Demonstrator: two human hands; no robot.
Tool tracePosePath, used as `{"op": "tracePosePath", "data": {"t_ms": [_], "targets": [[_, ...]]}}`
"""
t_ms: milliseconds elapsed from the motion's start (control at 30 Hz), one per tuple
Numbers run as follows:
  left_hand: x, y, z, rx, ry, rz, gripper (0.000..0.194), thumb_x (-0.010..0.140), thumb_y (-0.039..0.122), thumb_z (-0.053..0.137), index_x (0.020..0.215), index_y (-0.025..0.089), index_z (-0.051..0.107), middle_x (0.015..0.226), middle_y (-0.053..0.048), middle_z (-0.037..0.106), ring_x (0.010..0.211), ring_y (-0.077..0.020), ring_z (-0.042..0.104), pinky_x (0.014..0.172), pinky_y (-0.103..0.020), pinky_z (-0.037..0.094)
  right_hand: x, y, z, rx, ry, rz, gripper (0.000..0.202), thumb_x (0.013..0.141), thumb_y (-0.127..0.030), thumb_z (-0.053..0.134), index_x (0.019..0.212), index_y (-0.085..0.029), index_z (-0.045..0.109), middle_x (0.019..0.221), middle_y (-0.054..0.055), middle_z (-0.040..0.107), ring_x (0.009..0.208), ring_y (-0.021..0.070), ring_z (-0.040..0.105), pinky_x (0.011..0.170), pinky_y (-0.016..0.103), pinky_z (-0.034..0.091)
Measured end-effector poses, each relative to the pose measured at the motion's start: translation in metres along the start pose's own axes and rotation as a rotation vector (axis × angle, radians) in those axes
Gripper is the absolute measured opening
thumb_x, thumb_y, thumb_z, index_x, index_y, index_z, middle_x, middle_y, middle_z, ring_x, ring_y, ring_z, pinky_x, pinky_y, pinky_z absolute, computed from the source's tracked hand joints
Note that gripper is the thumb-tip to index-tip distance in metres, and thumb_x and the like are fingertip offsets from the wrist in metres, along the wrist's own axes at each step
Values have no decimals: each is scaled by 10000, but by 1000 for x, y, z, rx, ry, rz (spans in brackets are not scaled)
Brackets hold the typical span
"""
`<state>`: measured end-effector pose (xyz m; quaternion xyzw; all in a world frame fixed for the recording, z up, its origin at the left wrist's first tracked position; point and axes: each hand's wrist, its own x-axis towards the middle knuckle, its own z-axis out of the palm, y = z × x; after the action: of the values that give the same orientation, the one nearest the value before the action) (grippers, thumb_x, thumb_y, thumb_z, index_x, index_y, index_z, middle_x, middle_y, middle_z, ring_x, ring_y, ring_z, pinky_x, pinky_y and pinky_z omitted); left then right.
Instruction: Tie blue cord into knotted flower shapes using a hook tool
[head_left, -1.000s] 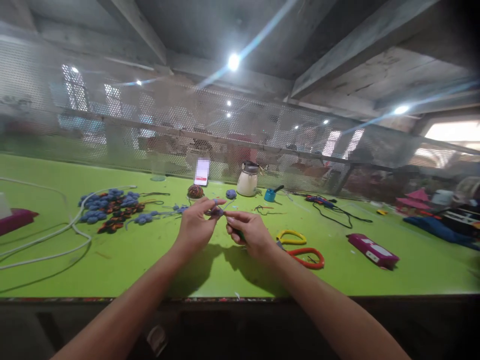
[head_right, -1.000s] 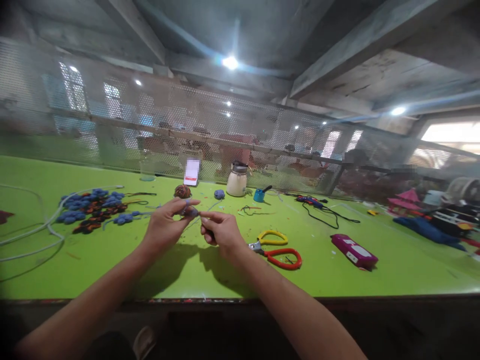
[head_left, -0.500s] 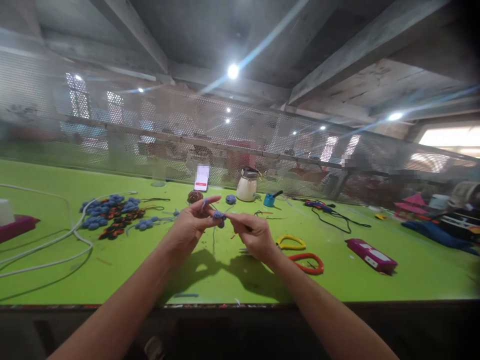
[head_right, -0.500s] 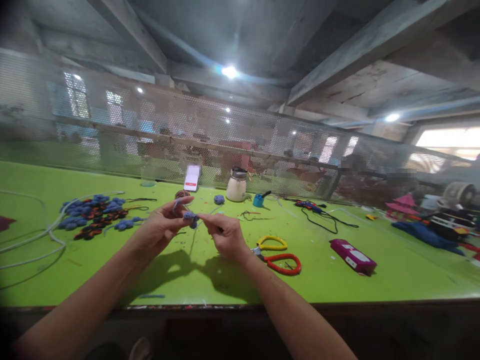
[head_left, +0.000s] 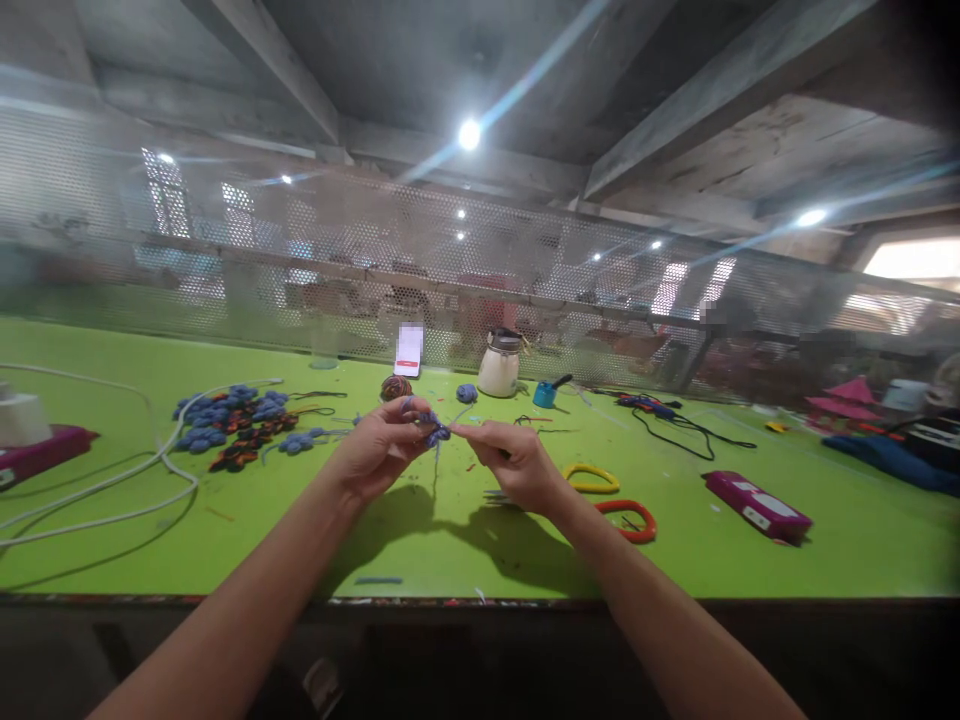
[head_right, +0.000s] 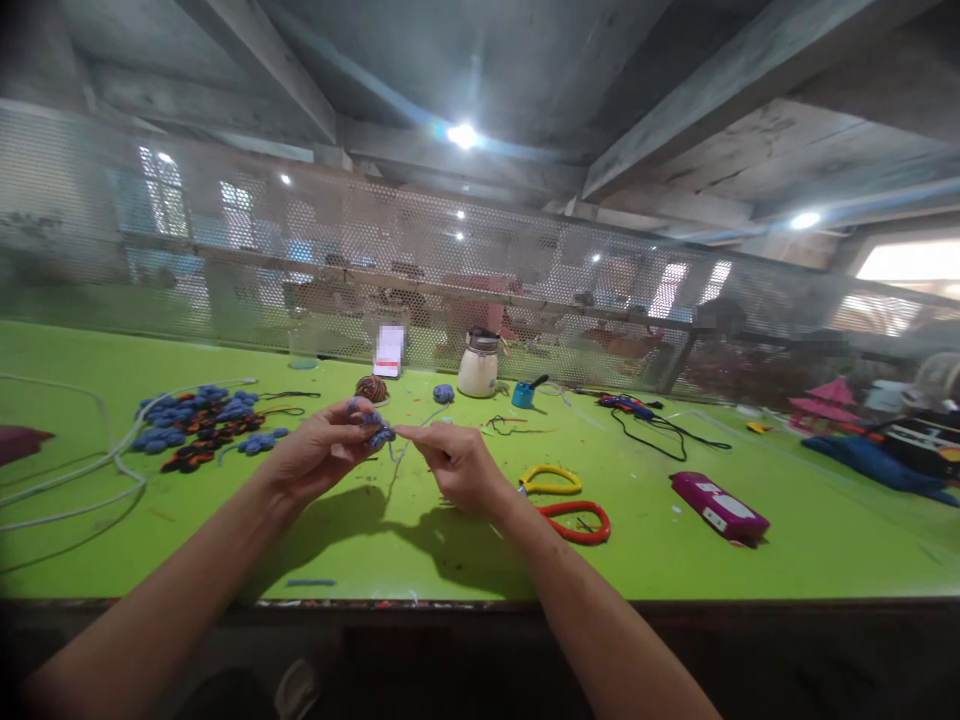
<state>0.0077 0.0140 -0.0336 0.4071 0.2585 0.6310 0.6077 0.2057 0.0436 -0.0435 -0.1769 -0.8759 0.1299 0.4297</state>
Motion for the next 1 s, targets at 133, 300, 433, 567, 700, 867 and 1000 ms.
{"op": "tracePosePath", "data": {"t_ms": [133, 300, 433, 567, 700, 867, 1000], "targets": [[0, -3, 0, 10, -86, 0, 177, 598, -3, 703, 601, 142, 602, 626, 7, 611, 628, -88, 566, 652, -225, 454, 1, 2, 5, 391, 28, 160, 309, 862, -261, 538, 1104, -161, 703, 575, -25, 451, 524, 88, 383, 529, 236, 373], [-2, -5, 3, 64, -73, -34, 246, 593, -10, 730, 768, 138, 642, 706, -3, 627, 684, -105, 594, 701, -252, 459, 3, 0, 7, 626, 77, 299, 306, 807, -308, 621, 1050, -153, 723, 492, -59, 379, 425, 57, 310, 411, 211, 255], [-6, -2, 7, 133, -119, -34, 625, 617, 2, 724, 1198, 189, 590, 797, -16, 645, 699, -112, 597, 690, -254, 447, 4, 0, 6, 621, 91, 379, 341, 773, -328, 649, 1051, -142, 720, 481, -66, 407, 382, 41, 294, 378, 208, 216], [-8, -1, 11, 187, -112, 4, 805, 611, 49, 754, 1347, 217, 477, 822, -20, 649, 727, -133, 601, 698, -274, 441, 4, 1, 6, 607, 91, 429, 356, 743, -327, 660, 1034, -132, 724, 479, -63, 438, 370, 34, 302, 371, 204, 227], [-6, -4, 12, 241, -51, 58, 762, 638, 163, 784, 1340, 189, 490, 777, -9, 638, 705, -130, 588, 692, -280, 433, 5, 0, 6, 610, 91, 437, 346, 731, -315, 659, 1018, -136, 730, 469, -67, 437, 370, 36, 319, 368, 199, 236], [-1, -9, 9, 334, -50, 152, 751, 615, 160, 793, 1311, 123, 512, 659, 29, 604, 622, -107, 541, 644, -265, 424, 5, -2, 7, 618, 82, 456, 342, 729, -309, 666, 1010, -125, 730, 463, -70, 447, 354, 24, 303, 362, 194, 223], [0, -9, 8, 379, -71, 155, 798, 608, 152, 786, 1342, 113, 474, 657, 13, 632, 606, -121, 548, 615, -279, 430, 5, -1, 7, 662, 99, 506, 338, 696, -306, 699, 979, -125, 733, 473, -58, 493, 339, 20, 317, 348, 187, 207]]}}
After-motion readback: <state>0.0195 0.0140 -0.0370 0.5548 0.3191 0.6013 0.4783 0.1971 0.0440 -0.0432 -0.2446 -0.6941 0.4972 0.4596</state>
